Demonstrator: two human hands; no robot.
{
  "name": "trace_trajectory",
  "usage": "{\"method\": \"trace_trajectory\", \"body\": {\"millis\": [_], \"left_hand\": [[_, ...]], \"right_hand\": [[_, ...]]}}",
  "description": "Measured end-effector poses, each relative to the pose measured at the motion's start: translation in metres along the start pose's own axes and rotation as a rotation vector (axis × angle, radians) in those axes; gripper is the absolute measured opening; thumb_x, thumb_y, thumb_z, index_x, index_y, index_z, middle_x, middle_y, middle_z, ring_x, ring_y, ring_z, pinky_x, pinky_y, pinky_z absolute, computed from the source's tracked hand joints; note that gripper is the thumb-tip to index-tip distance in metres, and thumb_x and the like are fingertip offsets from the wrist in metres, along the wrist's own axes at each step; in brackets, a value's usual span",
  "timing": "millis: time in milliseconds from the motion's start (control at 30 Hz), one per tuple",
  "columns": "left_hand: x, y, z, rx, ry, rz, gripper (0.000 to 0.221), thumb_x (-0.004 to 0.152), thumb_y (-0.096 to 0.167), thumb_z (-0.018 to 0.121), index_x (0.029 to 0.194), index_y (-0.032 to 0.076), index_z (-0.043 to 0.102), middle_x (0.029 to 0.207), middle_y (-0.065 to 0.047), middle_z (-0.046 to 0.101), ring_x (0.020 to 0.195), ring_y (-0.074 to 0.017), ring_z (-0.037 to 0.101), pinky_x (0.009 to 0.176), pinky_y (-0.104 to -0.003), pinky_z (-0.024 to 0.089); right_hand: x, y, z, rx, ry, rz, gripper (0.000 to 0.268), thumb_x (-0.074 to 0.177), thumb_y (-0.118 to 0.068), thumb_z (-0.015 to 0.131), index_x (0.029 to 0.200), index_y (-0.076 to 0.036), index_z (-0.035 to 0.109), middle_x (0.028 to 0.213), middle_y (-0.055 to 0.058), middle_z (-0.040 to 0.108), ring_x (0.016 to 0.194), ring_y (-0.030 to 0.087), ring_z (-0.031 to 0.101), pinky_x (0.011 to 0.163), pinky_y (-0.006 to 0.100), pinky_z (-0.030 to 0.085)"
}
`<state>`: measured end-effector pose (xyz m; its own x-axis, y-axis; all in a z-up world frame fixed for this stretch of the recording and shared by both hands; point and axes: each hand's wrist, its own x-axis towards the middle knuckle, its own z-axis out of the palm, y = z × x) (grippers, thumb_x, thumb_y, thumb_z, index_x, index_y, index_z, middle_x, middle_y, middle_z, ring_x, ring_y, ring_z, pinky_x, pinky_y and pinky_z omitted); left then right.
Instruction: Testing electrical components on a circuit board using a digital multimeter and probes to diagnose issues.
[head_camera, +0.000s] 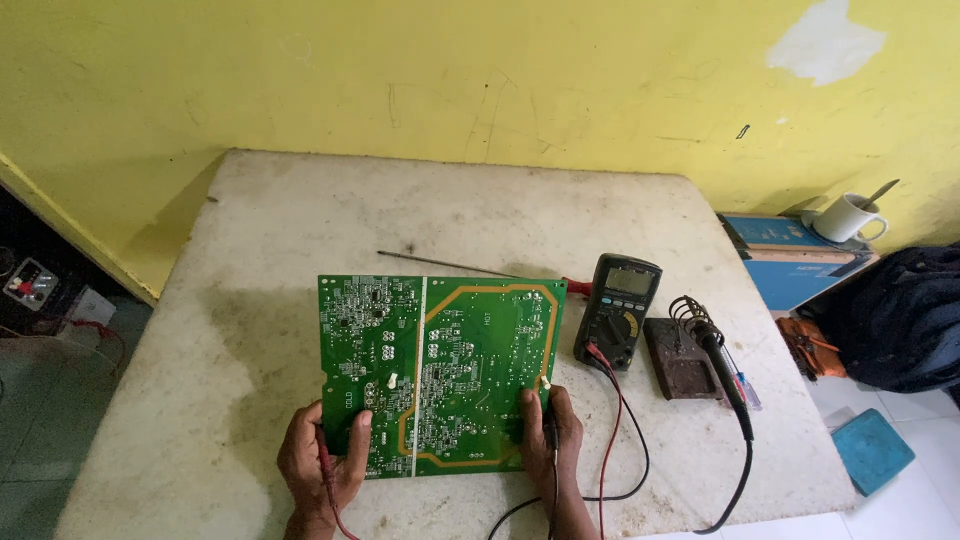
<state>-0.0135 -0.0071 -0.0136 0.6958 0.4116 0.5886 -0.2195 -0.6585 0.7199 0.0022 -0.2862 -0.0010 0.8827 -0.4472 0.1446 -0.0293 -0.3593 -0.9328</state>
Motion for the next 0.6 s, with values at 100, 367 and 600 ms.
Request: {"method": "trace_trajectory", "body": {"millis": [100, 367, 600], "left_hand": [[-0.002, -0.003, 0.000, -0.009, -0.005, -0.002, 0.034, 0.085, 0.037, 0.078, 0.101, 0.010, 0.065, 0.089, -0.003, 0.068, 0.074, -0.0178, 0.062, 0.067, -0.031, 0.050], [-0.002, 0.002, 0.010, 0.047, 0.035, -0.168, 0.038, 0.080, 0.042, 0.079, 0.100, 0.010, 0.070, 0.078, -0.002, 0.067, 0.063, -0.0185, 0.059, 0.058, -0.032, 0.049], [0.000, 0.005, 0.002, -0.019, 0.004, -0.116, 0.035, 0.083, 0.036, 0.079, 0.101, 0.009, 0.066, 0.086, -0.004, 0.070, 0.069, -0.0191, 0.062, 0.065, -0.032, 0.051]], "right_hand": [[0.001, 0.000, -0.002, -0.105, -0.008, 0.046, 0.037, 0.094, -0.047, 0.061, 0.079, -0.014, 0.054, 0.059, 0.001, 0.045, 0.059, 0.014, 0.041, 0.054, 0.034, 0.036], [-0.001, -0.019, -0.005, 0.009, -0.041, 0.005, 0.040, 0.098, -0.042, 0.060, 0.075, -0.013, 0.044, 0.059, 0.000, 0.037, 0.057, 0.012, 0.036, 0.050, 0.034, 0.030], [0.000, -0.011, -0.004, -0.005, -0.032, -0.026, 0.039, 0.099, -0.041, 0.059, 0.075, -0.013, 0.047, 0.059, -0.002, 0.037, 0.057, 0.010, 0.036, 0.050, 0.032, 0.029]]}}
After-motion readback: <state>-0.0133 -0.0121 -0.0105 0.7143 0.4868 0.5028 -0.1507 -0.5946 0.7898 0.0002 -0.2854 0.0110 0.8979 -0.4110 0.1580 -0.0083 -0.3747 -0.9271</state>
